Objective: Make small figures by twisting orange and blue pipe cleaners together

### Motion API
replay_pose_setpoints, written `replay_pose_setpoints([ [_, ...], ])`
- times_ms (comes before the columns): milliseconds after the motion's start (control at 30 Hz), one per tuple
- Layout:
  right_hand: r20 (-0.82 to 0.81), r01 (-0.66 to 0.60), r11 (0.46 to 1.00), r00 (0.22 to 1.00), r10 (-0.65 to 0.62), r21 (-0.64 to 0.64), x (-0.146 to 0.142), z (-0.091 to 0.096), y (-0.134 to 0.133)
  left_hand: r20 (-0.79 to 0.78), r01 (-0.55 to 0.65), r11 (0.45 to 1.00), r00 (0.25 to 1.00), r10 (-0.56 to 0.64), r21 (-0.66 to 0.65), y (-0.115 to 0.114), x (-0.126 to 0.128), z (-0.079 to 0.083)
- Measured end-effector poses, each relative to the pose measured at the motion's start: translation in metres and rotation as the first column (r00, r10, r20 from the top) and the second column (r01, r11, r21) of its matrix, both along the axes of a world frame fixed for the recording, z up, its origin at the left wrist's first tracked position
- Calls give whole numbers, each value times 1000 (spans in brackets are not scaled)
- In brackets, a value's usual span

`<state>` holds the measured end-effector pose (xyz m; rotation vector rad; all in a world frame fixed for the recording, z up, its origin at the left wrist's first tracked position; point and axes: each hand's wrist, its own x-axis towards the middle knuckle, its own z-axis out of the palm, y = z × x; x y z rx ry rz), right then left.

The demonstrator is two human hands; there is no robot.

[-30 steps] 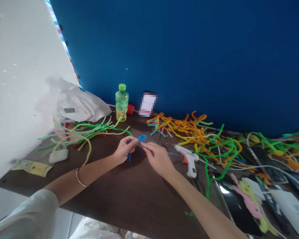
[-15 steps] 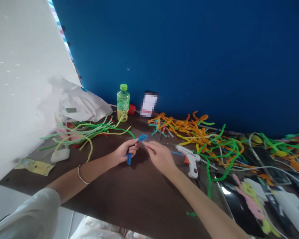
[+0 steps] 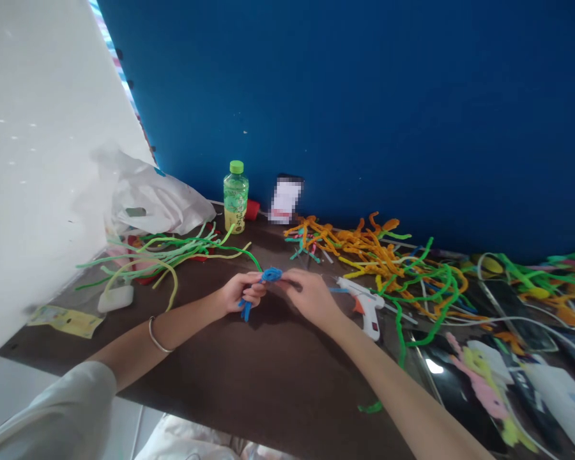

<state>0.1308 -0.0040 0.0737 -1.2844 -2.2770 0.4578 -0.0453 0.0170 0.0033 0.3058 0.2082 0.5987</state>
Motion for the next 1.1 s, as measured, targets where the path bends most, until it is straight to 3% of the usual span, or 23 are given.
replay_pose_setpoints([
  [200, 101, -90, 996, 991, 89, 13, 11, 13, 9, -112, 42, 974, 994, -17, 225, 0, 2, 3],
  [333, 240, -134, 990, 964, 119, 46, 20, 16, 14, -263, -10, 909, 956, 132, 418, -4, 8, 6],
  [467, 378, -117, 991, 922, 84, 67, 24, 18, 12, -432, -78, 812, 815, 387, 579, -8, 15, 3],
  [633, 436, -87, 992, 899, 39, 92, 22, 19, 8, -516, -19, 646, 583, 627, 764, -12, 19, -2],
  [733, 429, -69, 992, 903, 18, 104, 19, 20, 5, -485, -23, 578, 518, 705, 815, -13, 20, -1],
  [867, 411, -40, 994, 912, -7, 105, 15, 21, 1, -436, -84, 528, 463, 772, 845, -13, 21, 0],
  [1100, 331, 8, 996, 943, -37, 88, 11, 21, -4, -420, -224, 552, 444, 792, 803, -11, 21, 0],
])
